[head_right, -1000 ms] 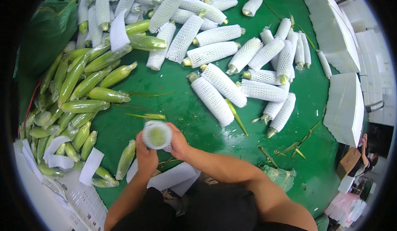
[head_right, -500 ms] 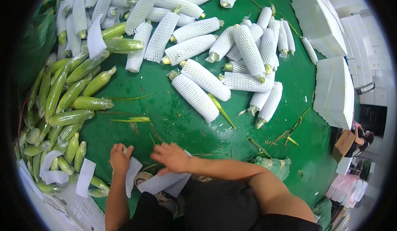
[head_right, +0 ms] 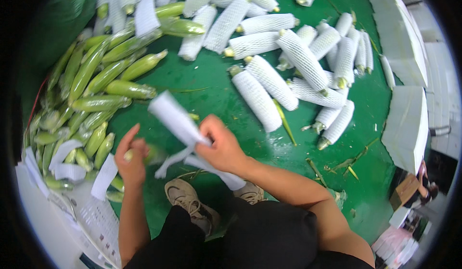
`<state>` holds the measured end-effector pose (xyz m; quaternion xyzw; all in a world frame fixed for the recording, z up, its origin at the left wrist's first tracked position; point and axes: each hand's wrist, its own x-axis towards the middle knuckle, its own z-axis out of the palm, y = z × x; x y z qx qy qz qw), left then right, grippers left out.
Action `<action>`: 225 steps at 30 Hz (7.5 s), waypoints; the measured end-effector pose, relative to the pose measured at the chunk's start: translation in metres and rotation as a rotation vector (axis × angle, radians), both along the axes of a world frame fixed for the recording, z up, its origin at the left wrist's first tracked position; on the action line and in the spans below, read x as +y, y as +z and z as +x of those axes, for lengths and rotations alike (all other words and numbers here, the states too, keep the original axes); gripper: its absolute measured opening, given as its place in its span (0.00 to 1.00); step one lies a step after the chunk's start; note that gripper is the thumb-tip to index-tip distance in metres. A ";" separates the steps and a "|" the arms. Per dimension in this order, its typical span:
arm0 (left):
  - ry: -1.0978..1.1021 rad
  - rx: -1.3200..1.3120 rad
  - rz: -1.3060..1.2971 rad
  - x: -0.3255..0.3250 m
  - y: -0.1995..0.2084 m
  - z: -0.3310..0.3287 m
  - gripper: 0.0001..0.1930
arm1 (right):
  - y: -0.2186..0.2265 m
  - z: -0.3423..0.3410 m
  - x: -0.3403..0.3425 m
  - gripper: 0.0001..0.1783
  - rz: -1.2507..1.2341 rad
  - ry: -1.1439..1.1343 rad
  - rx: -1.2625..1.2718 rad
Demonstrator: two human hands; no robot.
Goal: The person wraps individual corn cobs in plastic film and then slides them into white mesh protective sleeves by hand.
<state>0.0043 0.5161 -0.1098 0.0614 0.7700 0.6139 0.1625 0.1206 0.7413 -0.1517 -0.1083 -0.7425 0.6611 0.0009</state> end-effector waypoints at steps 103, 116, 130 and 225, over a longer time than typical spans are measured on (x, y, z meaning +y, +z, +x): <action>-0.151 0.421 -0.502 -0.155 -0.069 -0.060 0.13 | -0.016 -0.028 -0.029 0.23 0.395 0.187 0.200; -0.184 -0.024 0.376 0.066 -0.031 -0.006 0.20 | 0.028 -0.013 -0.020 0.24 -0.357 -0.047 0.064; -0.048 0.853 -0.154 0.039 -0.037 -0.014 0.15 | 0.016 -0.050 -0.012 0.21 0.467 -0.174 0.397; -0.209 0.525 -0.995 -0.197 -0.126 0.012 0.21 | -0.052 -0.024 -0.009 0.19 -0.008 -0.053 -0.107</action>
